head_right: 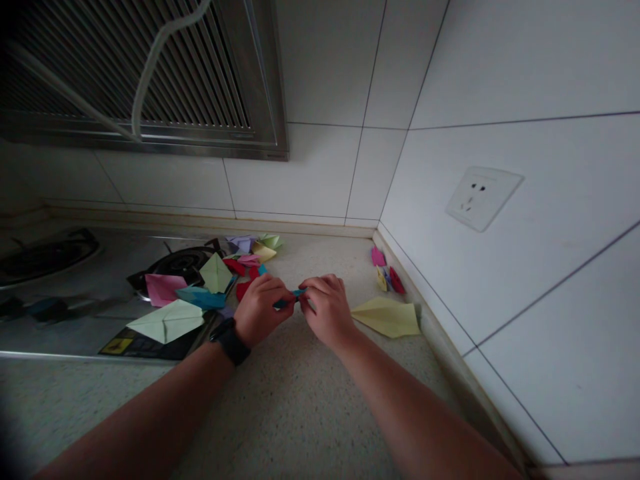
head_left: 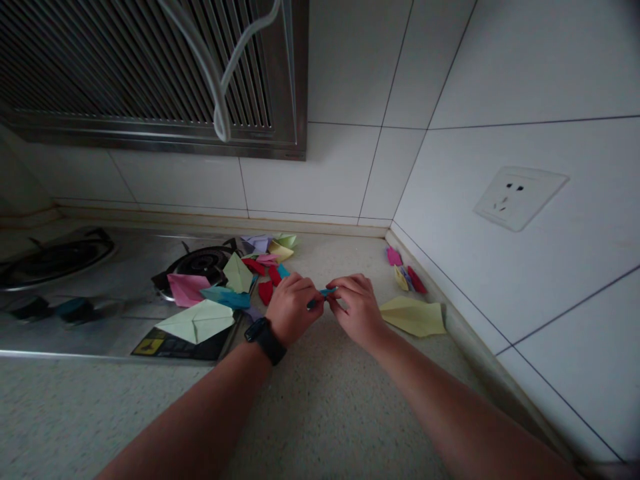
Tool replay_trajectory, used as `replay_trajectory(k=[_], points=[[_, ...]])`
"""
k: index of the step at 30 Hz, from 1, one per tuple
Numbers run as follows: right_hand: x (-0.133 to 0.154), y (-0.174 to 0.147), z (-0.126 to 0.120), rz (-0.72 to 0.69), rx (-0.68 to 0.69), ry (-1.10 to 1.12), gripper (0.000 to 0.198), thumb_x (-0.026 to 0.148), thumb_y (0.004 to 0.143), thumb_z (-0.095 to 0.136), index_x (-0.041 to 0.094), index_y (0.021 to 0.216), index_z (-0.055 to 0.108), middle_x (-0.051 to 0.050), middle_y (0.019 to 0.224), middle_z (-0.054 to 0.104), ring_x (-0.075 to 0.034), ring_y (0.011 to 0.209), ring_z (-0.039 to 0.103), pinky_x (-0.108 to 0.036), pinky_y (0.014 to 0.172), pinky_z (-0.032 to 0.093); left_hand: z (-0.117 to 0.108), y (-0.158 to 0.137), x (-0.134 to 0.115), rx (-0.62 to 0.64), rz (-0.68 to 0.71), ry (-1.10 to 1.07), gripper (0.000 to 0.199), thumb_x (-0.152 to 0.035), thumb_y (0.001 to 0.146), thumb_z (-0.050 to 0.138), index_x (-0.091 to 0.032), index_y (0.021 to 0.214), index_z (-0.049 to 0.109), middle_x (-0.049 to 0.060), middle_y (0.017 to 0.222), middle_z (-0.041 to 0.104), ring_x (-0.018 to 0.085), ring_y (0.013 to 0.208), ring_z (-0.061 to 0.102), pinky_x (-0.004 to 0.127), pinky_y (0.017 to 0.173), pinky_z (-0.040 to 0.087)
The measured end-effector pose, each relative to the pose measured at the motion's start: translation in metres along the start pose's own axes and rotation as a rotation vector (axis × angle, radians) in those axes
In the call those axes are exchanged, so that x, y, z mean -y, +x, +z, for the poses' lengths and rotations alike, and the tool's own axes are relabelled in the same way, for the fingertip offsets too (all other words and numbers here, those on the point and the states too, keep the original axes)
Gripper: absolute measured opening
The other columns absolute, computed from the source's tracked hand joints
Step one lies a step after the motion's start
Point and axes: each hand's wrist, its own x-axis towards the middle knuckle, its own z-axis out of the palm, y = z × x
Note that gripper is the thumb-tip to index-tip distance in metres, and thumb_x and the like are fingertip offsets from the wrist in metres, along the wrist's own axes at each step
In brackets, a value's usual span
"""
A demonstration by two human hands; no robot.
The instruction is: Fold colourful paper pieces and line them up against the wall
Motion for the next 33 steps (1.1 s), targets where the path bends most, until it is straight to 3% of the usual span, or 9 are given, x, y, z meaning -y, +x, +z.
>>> replay_trajectory(k=[17,29,33], points=[[0.000,0.002,0.002,-0.053,0.039,0.197,0.019,0.002,0.077,0.061,0.020,0.071,0.059,-0.002,0.081,0.065,-0.019,0.083,0.053,-0.037,0.082,0.041,0.000,0.000,0.003,0.035,0.068,-0.040,0.010,-0.010,0.075,0.064,-0.018,0.068,0.064,0.002,0.073,0.060,0.017,0.078,0.051,0.033,0.074,0.042],[-0.004,0.001,0.000,-0.072,0.140,0.152,0.016,0.005,0.079,0.060,0.020,0.077,0.063,-0.004,0.086,0.065,-0.020,0.088,0.054,-0.038,0.083,0.041,-0.004,0.004,0.005,0.126,0.100,-0.038,0.009,-0.011,0.075,0.065,-0.019,0.070,0.064,0.002,0.076,0.063,0.019,0.082,0.053,0.033,0.075,0.042],[-0.010,0.002,0.002,-0.025,0.089,0.130,0.014,0.006,0.078,0.063,0.020,0.074,0.061,-0.003,0.084,0.065,-0.019,0.084,0.055,-0.036,0.082,0.042,-0.001,0.003,0.007,0.090,0.084,-0.019,0.006,-0.014,0.078,0.064,-0.019,0.076,0.066,0.003,0.080,0.065,0.019,0.083,0.055,0.034,0.077,0.043]])
